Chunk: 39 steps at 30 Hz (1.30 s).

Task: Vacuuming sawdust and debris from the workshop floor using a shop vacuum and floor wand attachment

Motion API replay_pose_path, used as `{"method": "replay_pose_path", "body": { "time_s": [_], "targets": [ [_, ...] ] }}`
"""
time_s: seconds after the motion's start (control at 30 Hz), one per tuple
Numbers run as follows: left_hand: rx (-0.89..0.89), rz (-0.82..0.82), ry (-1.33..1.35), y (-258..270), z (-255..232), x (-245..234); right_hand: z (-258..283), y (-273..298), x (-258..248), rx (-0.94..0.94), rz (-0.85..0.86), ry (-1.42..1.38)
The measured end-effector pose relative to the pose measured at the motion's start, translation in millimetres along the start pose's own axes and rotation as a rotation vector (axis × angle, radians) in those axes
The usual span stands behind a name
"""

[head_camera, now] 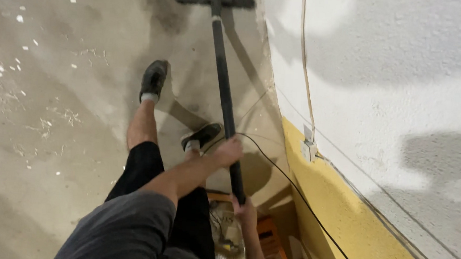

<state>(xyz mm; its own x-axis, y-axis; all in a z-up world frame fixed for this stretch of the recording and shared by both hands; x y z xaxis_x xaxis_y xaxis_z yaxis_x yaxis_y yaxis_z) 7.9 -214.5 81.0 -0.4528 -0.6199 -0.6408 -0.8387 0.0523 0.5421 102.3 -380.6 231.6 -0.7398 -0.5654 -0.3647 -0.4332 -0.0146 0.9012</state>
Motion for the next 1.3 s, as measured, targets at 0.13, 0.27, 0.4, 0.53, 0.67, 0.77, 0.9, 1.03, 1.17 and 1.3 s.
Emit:
{"method": "replay_pose_path", "body": {
  "time_s": [0.13,0.27,0.4,0.53,0.67,0.77,0.9,1.03,1.17,1.3],
  "targets": [
    [-0.468,-0.161,0.139,-35.9,118.2,12.5,127.6,-19.5,-32.9,-0.299,-0.209,0.093],
    [-0.536,-0.271,0.213,-3.7,215.8,-38.4,219.7,-88.2,-67.9,-0.421,-0.293,0.104],
    [-0.593,-0.326,0.208,32.1,237.5,-94.2,282.7,-59.0,-110.3,-0.460,-0.327,0.100],
    [-0.651,-0.430,0.229,38.4,262.9,-127.0,340.1,-69.8,-150.3,-0.530,-0.404,0.214],
    [-0.662,-0.545,0.276,28.2,286.5,-132.9,375.3,23.2,-182.9,-0.559,-0.277,0.134],
    [-0.679,-0.364,0.197,27.4,280.4,-129.2,354.2,19.7,-164.6,-0.556,-0.243,0.161],
    [-0.606,-0.198,0.217,0.6,216.6,-98.6,276.5,5.9,-132.3,-0.506,-0.181,0.005],
    [-0.627,-0.182,0.229,8.3,103.9,-69.9,146.8,-69.2,-66.9,-0.321,-0.099,0.016],
    [-0.271,-1.065,0.110,-7.7,-8.7,9.6,28.1,-16.7,-25.6,-0.159,-0.073,0.107],
    [-0.084,-0.409,0.046,1.1,-104.8,20.6,-12.5,76.3,-24.8,0.038,0.060,-0.104]
  ]
}}
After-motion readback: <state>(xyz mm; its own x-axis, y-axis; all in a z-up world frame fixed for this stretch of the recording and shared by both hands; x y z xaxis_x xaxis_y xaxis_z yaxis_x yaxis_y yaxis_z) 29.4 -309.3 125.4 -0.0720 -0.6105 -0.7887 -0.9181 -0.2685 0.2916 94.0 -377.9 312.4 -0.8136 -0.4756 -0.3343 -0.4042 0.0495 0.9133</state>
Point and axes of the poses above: each hand's wrist, its own y-axis away from the middle knuckle, its own x-axis out of the palm, z = x × y, the point moved 2 cm from there along -y, towards the middle knuckle, and after that the axes turned 1 degree about -z, right-handed, at the moved point
